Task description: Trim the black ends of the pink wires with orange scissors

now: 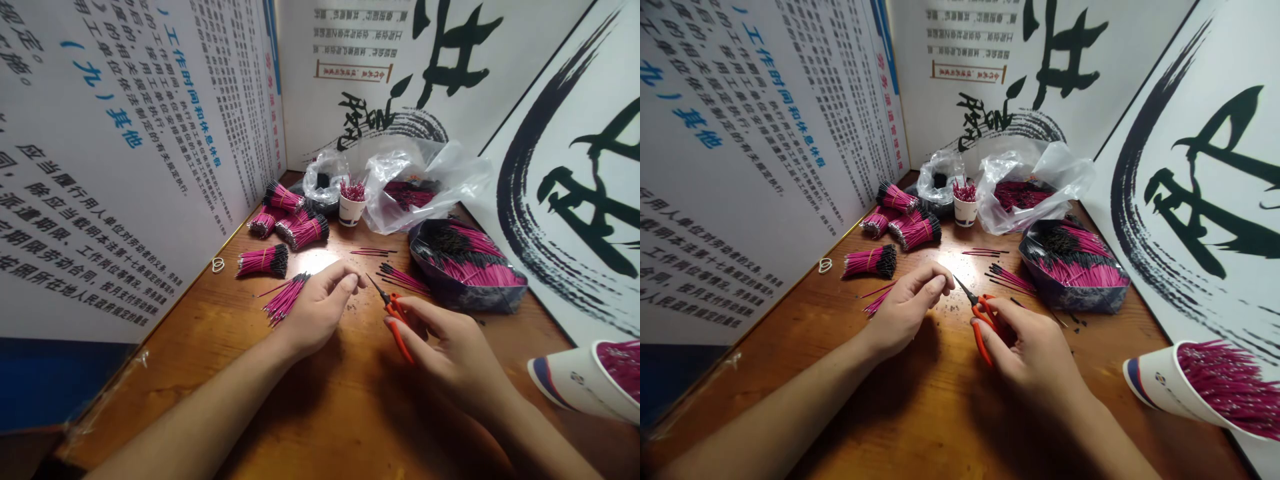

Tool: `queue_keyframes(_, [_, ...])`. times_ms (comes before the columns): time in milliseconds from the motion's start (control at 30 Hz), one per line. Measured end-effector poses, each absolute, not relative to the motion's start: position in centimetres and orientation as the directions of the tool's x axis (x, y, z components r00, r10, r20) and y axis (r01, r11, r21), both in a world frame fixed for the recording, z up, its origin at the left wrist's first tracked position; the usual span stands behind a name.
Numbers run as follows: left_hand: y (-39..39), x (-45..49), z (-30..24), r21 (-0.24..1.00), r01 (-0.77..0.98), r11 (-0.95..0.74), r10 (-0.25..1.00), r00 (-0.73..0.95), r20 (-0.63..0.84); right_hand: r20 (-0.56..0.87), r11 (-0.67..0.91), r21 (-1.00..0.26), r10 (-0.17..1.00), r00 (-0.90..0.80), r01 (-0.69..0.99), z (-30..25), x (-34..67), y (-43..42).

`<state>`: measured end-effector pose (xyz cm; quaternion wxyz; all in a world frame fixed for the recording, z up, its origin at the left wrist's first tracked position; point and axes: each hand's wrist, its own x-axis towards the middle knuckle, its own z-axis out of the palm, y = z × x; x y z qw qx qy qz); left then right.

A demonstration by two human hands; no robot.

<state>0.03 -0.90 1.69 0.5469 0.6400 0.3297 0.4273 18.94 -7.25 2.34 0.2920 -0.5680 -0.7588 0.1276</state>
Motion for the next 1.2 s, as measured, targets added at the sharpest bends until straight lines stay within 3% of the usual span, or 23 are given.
queue_keyframes(600, [-0.7,0.0,1.5,0.978,-0.034,-0.205,0.883,0.424,0.2,0.316,0.37,-0.513,0.92,-0.23,0.774,2.1,19.4,-7.2])
queue_keyframes(900, [-0.6,-0.1,1.4,0.977,-0.014,-0.215,0.887,0.415,0.201,0.26,0.257,-0.53,0.956,-0.134,0.808,2.1,19.7,-6.8])
queue_keyframes(967, [-0.4,-0.4,1.3,0.956,0.075,-0.284,0.892,0.387,0.234,0.24,0.18,-0.569,0.97,-0.047,0.803,2.0,20.6,-6.2])
queue_keyframes(1067, [0.3,-1.2,1.4,0.857,0.341,-0.386,0.902,0.332,0.275,0.223,0.025,-0.59,0.966,0.133,0.807,1.6,22.5,-5.0])
queue_keyframes(1200, [1.3,-2.3,1.5,0.642,0.683,-0.348,0.937,0.278,0.213,0.212,-0.086,-0.412,0.959,0.187,0.907,0.3,24.4,-4.0])
